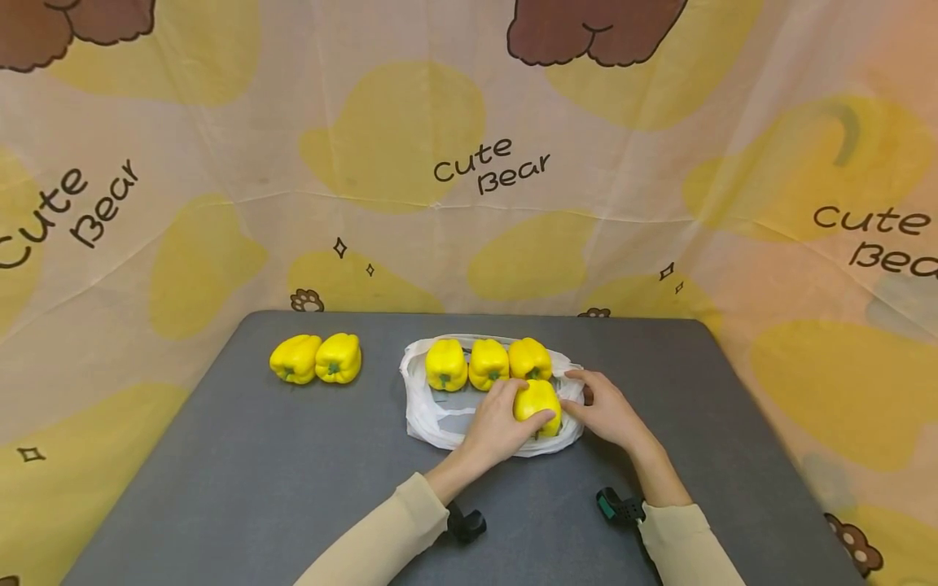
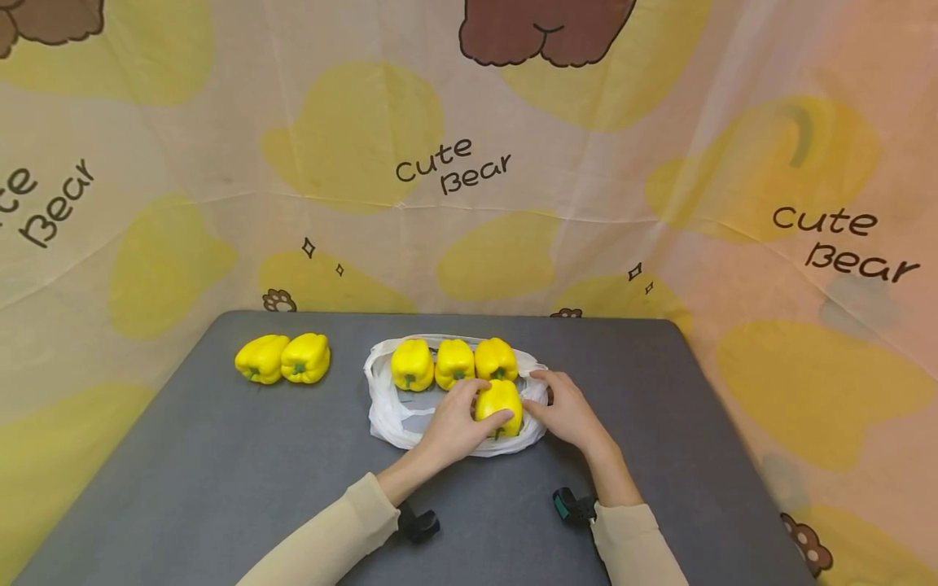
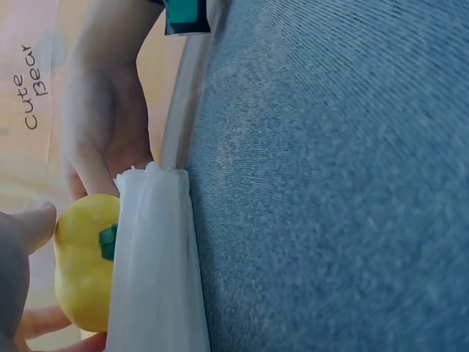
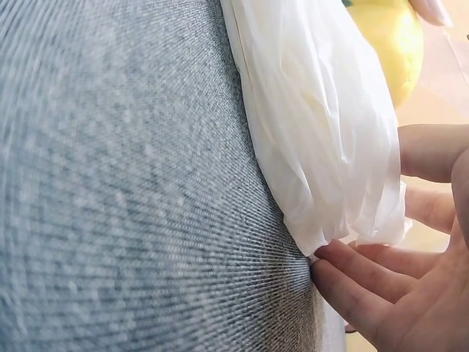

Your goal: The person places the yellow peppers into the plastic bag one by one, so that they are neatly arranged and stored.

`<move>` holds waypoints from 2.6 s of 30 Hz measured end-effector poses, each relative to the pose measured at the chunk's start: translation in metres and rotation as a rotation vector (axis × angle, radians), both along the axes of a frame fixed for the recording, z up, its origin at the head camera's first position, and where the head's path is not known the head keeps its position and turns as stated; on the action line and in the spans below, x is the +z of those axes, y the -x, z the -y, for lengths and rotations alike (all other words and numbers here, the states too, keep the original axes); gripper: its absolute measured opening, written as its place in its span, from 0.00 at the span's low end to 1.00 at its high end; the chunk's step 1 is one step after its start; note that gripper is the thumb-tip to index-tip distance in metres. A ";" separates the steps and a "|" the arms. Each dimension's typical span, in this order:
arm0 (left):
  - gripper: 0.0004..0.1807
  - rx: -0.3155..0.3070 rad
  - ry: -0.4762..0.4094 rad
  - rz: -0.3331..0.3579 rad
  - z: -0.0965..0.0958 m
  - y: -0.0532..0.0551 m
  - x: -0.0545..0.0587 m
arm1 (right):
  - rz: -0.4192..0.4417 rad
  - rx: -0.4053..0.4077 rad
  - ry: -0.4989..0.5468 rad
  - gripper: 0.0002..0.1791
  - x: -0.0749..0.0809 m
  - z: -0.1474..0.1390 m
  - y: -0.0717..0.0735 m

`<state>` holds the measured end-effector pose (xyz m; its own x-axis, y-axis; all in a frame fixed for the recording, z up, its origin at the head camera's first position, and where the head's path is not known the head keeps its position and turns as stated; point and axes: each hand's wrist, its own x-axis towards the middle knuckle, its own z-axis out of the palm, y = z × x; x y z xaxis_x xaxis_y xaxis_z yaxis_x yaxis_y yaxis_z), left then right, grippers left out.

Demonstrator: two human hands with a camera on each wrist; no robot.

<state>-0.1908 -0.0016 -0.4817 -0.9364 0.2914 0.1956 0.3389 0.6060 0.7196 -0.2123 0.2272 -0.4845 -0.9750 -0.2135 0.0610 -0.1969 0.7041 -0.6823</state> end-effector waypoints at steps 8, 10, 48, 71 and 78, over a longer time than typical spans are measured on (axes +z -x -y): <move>0.36 -0.055 -0.004 0.057 0.003 0.002 0.003 | -0.002 -0.001 -0.009 0.31 0.001 0.001 -0.001; 0.36 -0.068 -0.004 0.068 0.005 0.003 0.005 | -0.003 0.000 -0.008 0.31 0.002 0.001 -0.001; 0.17 -0.049 -0.071 -0.168 0.105 0.012 0.057 | 0.012 0.000 -0.026 0.31 0.000 0.000 0.002; 0.17 0.177 -0.055 -0.196 0.198 0.038 0.056 | 0.017 -0.004 -0.026 0.31 0.000 0.000 0.002; 0.17 0.242 -0.045 -0.245 0.223 0.048 0.052 | 0.020 -0.004 -0.024 0.31 0.000 0.001 0.002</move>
<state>-0.2391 -0.2244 -0.4296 -0.9010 0.0525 0.4306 0.3550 0.6599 0.6623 -0.2146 0.2265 -0.4846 -0.9768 -0.2107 0.0369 -0.1808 0.7207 -0.6692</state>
